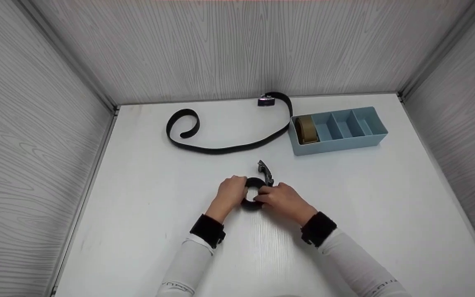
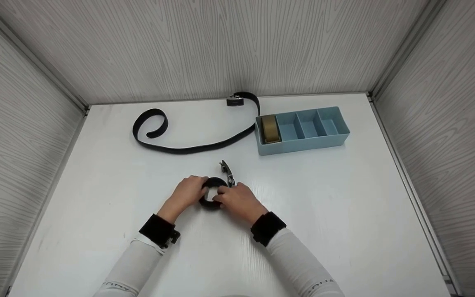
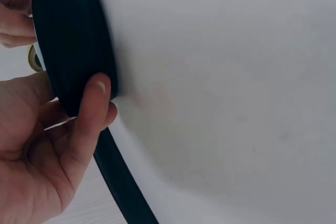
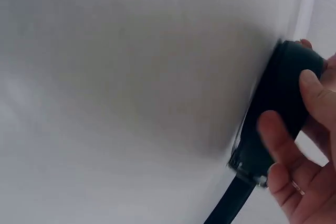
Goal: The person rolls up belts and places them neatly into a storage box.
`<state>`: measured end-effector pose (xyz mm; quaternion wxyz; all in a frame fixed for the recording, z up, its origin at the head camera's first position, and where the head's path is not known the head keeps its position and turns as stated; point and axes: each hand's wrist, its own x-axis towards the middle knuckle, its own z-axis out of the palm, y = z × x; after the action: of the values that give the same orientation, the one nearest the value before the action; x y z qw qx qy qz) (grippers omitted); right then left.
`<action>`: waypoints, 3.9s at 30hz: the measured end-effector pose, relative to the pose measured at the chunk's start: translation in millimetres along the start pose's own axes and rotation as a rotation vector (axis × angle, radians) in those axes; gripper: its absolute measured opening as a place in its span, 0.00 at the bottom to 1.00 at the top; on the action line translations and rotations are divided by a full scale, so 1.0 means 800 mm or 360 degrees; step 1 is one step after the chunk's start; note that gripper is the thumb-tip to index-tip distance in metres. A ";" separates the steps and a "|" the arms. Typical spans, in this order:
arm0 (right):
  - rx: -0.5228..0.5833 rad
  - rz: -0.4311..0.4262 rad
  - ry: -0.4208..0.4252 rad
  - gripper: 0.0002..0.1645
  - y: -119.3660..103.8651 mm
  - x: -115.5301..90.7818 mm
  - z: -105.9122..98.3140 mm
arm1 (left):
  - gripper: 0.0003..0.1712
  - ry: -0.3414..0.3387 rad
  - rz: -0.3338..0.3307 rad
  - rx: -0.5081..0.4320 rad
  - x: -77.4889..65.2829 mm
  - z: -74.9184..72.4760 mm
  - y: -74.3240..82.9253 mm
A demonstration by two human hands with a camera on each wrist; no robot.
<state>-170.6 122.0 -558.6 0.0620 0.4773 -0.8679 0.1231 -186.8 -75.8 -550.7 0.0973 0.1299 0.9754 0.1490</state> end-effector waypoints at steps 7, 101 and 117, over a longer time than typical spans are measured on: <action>0.0054 -0.0026 0.0007 0.13 0.008 -0.003 0.001 | 0.10 0.0055 0.0139 0.0160 0.004 0.006 0.002; 0.0501 0.0608 0.0048 0.31 0.071 -0.045 -0.154 | 0.15 0.0010 0.0229 -0.0415 0.034 -0.012 0.038; 0.0325 0.1000 0.0337 0.31 0.118 -0.046 -0.195 | 0.30 0.0077 0.0579 0.0534 0.101 -0.016 0.135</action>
<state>-232.2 242.9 -431.5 0.0627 0.1749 -0.9444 0.2713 -241.8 43.1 -516.3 0.0225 0.3141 0.9491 0.0030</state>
